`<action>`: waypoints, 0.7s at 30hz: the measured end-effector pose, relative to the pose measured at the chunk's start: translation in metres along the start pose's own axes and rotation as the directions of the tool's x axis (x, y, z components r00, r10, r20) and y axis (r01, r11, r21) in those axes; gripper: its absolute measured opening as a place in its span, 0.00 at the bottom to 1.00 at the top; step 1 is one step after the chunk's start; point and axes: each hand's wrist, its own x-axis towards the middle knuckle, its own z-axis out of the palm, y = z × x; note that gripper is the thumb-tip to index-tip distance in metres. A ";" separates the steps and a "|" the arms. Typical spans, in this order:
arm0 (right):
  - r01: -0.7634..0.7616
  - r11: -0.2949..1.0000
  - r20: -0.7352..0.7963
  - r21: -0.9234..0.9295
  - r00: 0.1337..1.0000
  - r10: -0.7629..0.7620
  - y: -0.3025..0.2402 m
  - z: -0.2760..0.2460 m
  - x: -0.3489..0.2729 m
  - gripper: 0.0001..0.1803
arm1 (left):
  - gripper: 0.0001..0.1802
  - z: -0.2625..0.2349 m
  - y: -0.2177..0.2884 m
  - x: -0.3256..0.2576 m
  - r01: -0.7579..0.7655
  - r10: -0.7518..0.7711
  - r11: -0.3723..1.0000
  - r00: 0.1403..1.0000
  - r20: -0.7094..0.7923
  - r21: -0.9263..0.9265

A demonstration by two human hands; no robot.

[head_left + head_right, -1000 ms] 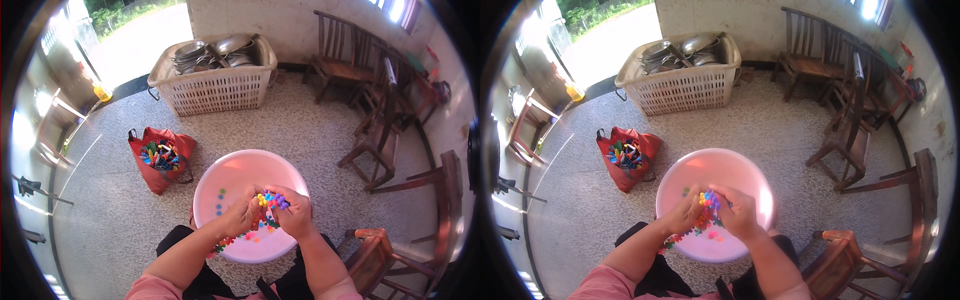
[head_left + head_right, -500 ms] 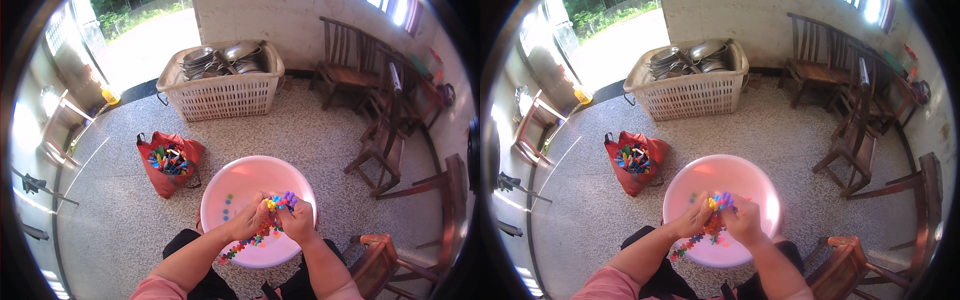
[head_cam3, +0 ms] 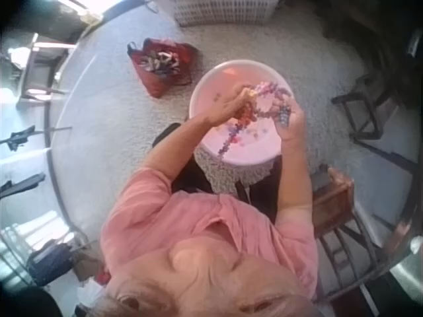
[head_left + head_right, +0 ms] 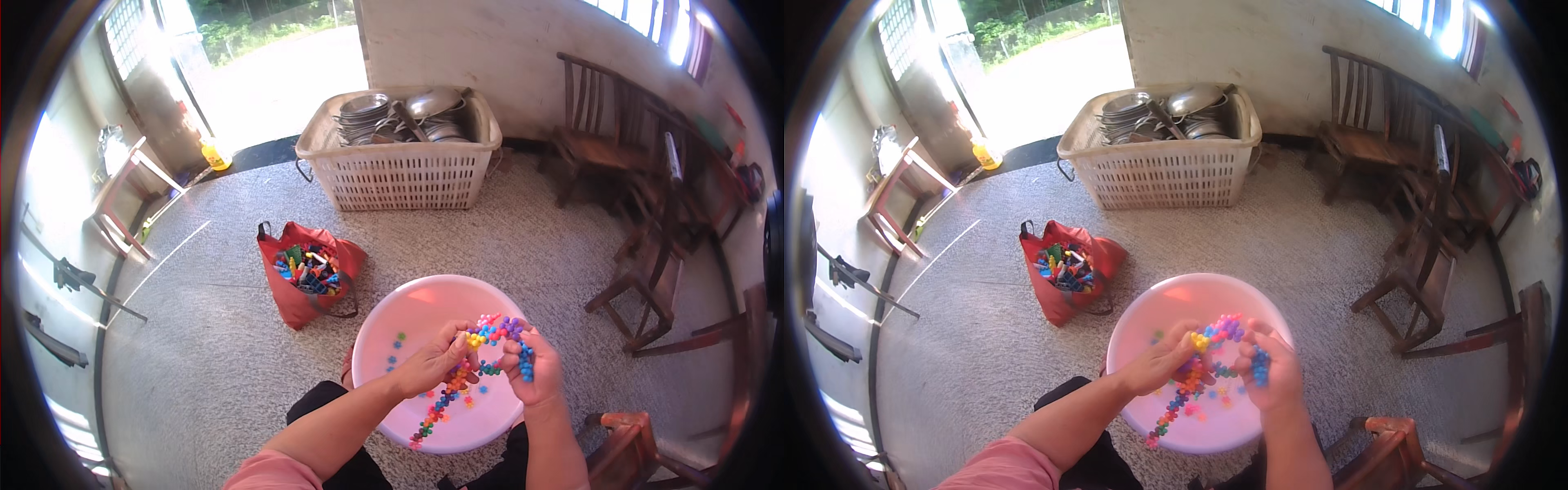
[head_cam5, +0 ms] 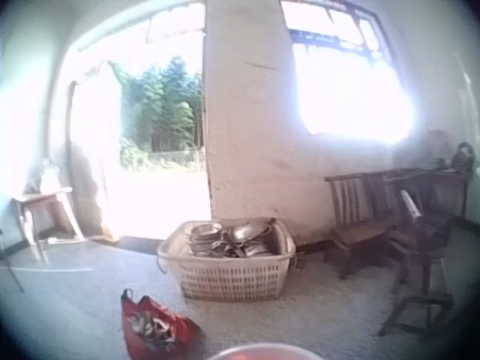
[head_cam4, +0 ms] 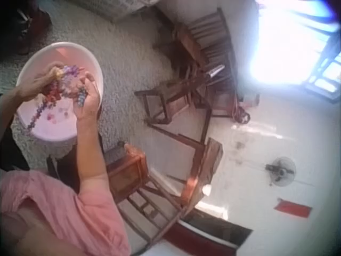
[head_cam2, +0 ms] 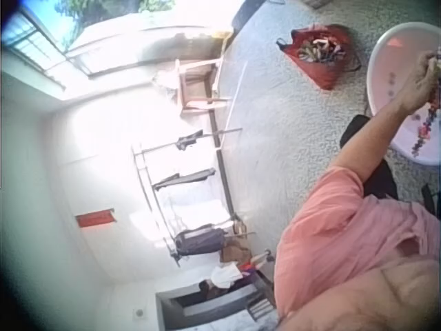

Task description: Assembling a structure using colorful plastic flower-shaped building blocks.

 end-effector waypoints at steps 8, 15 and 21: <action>-0.041 0.997 -0.236 -0.067 0.972 0.024 -0.005 0.010 0.000 0.11 | 0.27 -0.007 0.001 0.003 0.115 -0.109 0.963 0.993 0.038 -0.245; -0.037 0.985 -0.024 -0.168 0.999 0.033 -0.007 0.010 -0.006 0.08 | 0.24 -0.005 0.000 0.000 0.110 -0.093 0.940 0.993 0.068 -0.324; -0.011 0.953 0.039 -0.303 0.999 0.024 0.000 0.007 -0.011 0.10 | 0.18 0.000 0.000 -0.005 0.075 -0.071 0.978 0.997 0.027 -0.196</action>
